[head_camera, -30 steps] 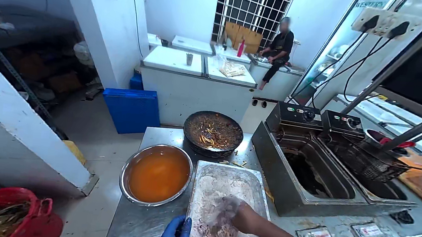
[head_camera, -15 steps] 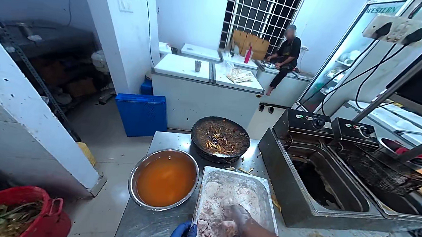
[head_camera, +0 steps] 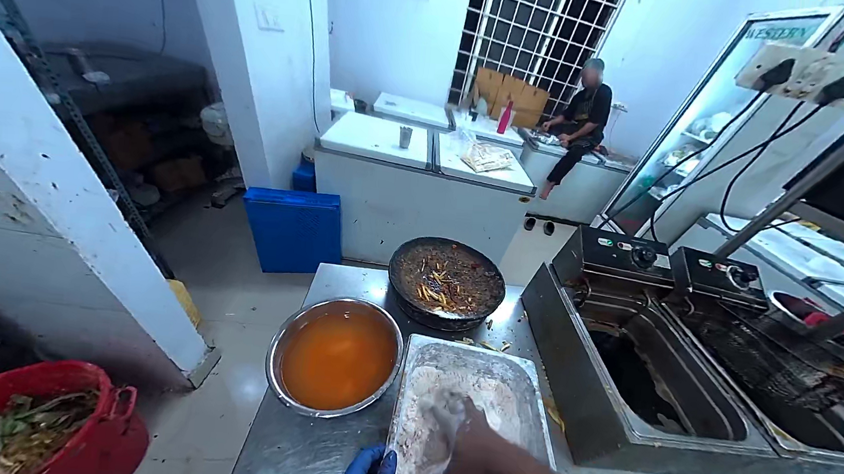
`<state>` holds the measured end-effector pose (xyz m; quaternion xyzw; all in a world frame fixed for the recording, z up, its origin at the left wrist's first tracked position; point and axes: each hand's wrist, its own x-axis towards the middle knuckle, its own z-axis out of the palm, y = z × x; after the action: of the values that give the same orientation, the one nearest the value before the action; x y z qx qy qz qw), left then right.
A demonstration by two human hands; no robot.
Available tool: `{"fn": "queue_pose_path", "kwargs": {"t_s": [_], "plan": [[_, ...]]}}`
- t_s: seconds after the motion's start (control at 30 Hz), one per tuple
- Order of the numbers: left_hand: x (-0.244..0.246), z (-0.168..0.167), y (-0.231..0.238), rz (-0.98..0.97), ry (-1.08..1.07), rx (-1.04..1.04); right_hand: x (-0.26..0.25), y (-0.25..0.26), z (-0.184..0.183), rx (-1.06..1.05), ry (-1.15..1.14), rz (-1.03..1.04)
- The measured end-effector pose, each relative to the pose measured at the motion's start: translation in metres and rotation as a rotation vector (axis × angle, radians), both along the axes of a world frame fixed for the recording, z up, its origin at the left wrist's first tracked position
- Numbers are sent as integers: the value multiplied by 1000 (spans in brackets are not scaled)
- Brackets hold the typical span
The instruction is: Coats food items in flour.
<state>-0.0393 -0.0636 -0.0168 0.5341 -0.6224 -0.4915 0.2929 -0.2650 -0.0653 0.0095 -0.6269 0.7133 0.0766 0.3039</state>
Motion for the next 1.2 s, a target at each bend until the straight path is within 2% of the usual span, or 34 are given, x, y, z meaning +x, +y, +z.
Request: {"fn": "queue_pose_path", "kwargs": {"t_s": [0.07,0.1,0.17,0.23,0.33,0.43,0.5,0.53,0.6,0.67,0.73,0.83,0.9,0.97,1.03,1.07,1.13,1.2], "plan": [[0,1,9,-4,-1,2,17,5,-14,-115,-7,82],[-1,1,13,-3,2,1,18,4,-9,-103,-42,92],[-1,-1,18,16,10,-4,9,1,12,3,-138,31],[-3,-3,17,36,32,2,-7,-9,19,-52,-157,-110],[-4,-4,18,49,33,21,3,-33,0,-107,-51,-179],[-5,-3,17,55,11,11,48,-15,0,-96,-8,139],[-5,-3,17,58,9,11,48,23,4,-63,16,381],[-5,-4,17,57,9,15,39,45,1,-33,34,417],[-4,-4,16,63,10,12,11,66,-10,10,82,295],[-3,-5,15,66,18,4,-12,52,-14,2,83,142],[-3,-6,16,58,15,-4,-21,31,-10,-56,-20,9],[-5,-4,15,56,25,-12,-21,21,28,9,-374,-221],[-6,-4,15,68,41,-8,-21,30,62,136,-432,-364],[-5,-5,15,71,40,-4,-23,41,69,224,-187,-350],[-5,-5,13,70,39,-3,-15,55,47,357,111,-154],[-6,-5,13,72,39,0,-2,64,31,397,174,-88],[-6,-5,15,73,34,-5,23,80,2,276,112,-81],[-7,-5,14,62,32,-16,26,75,-6,28,-101,-161]]}}
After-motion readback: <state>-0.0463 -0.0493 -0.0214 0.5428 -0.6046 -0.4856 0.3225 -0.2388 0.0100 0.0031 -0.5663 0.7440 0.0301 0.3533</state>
